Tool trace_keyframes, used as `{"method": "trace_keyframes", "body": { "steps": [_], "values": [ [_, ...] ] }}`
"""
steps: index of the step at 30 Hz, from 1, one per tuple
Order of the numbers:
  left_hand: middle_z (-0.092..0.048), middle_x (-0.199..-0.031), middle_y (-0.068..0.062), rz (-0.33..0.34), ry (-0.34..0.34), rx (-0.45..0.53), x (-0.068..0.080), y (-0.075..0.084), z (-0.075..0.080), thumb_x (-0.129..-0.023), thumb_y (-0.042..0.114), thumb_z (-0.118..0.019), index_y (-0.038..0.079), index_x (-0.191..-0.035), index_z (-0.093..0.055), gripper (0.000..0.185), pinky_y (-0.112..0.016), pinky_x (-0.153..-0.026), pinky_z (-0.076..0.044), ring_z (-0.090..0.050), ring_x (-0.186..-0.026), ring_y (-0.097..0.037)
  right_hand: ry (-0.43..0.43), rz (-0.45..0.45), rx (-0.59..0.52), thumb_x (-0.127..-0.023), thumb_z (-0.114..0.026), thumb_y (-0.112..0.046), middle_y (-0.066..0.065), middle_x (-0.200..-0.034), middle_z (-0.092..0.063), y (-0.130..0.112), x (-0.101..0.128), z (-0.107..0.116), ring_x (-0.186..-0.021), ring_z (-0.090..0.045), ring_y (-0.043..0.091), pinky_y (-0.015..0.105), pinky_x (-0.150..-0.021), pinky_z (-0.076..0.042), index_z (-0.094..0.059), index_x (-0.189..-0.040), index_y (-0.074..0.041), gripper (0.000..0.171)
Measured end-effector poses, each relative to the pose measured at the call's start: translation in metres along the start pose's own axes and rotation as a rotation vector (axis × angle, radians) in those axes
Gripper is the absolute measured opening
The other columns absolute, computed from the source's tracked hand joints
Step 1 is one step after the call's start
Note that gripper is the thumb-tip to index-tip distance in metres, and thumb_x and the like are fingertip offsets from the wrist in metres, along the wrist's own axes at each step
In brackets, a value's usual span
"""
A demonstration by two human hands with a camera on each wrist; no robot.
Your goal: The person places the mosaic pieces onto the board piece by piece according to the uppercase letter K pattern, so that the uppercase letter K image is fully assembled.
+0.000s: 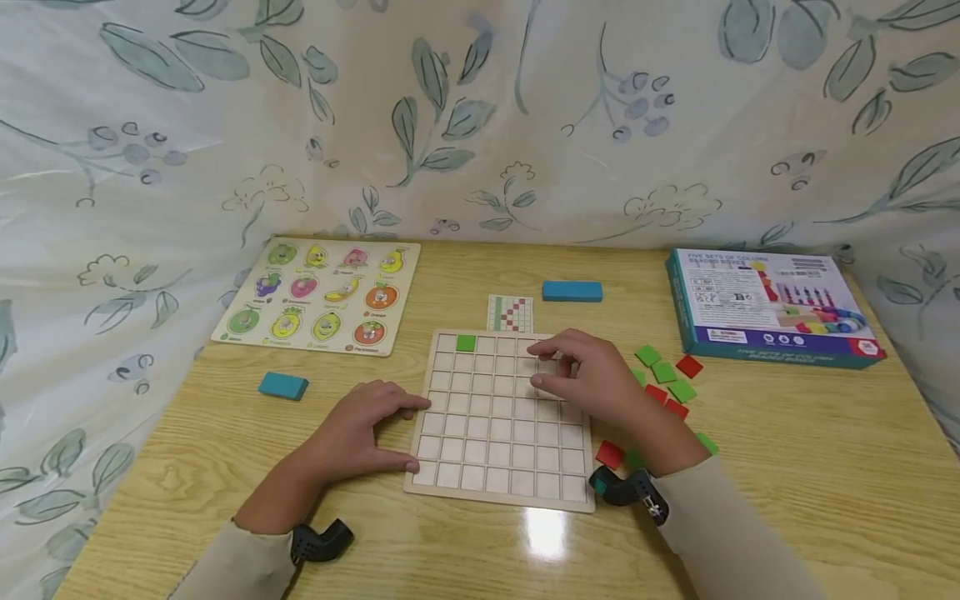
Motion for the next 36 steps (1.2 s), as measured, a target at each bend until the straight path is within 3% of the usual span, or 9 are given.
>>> {"method": "trace_keyframes", "body": {
  "steps": [6, 19, 28, 36],
  "values": [
    [-0.060, -0.105, 0.017, -0.003, 0.001, 0.009, 0.000, -0.001, 0.000, -0.074, 0.055, -0.096, 0.028, -0.136, -0.072, 0.073, -0.044, -0.099, -0.044, -0.055, -0.103, -0.008, 0.019, -0.010, 0.030, -0.096, -0.084, -0.022, 0.001, -0.111, -0.070, 0.009, 0.019, 0.015, -0.085, -0.056, 0.022, 0.029, -0.071, -0.048, -0.077, -0.129, -0.016, 0.035],
    [-0.061, -0.106, 0.017, 0.002, 0.002, 0.001, 0.001, 0.002, 0.001, -0.074, 0.054, -0.097, 0.027, -0.137, -0.072, 0.074, -0.044, -0.100, -0.044, -0.056, -0.104, -0.008, 0.079, -0.025, 0.111, -0.097, -0.082, -0.019, -0.001, -0.106, -0.068, 0.036, 0.055, 0.049, -0.073, -0.056, 0.015, 0.027, -0.059, -0.047, -0.076, -0.129, -0.016, 0.033],
    [-0.061, -0.106, 0.016, 0.002, -0.002, 0.001, 0.000, 0.003, 0.000, -0.075, 0.054, -0.096, 0.027, -0.138, -0.071, 0.072, -0.044, -0.099, -0.043, -0.055, -0.103, -0.007, 0.119, -0.056, 0.227, -0.096, -0.084, -0.019, 0.002, -0.107, -0.064, 0.060, 0.066, 0.070, -0.078, -0.048, 0.014, 0.029, -0.058, -0.039, -0.076, -0.130, -0.013, 0.035],
    [-0.060, -0.105, 0.017, -0.007, 0.008, -0.001, 0.000, 0.002, 0.000, -0.073, 0.052, -0.097, 0.026, -0.137, -0.072, 0.073, -0.044, -0.101, -0.043, -0.056, -0.104, -0.008, 0.133, -0.056, 0.266, -0.095, -0.084, -0.017, 0.001, -0.107, -0.064, 0.066, 0.066, 0.072, -0.078, -0.046, 0.014, 0.029, -0.061, -0.038, -0.078, -0.126, -0.012, 0.032]
  ]
}}
Point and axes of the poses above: each hand's wrist, its own x-axis away from the middle knuckle, its own z-axis out of the back of the hand, y = z × x, the point moved 7 cm from there along -x, towards the middle knuckle
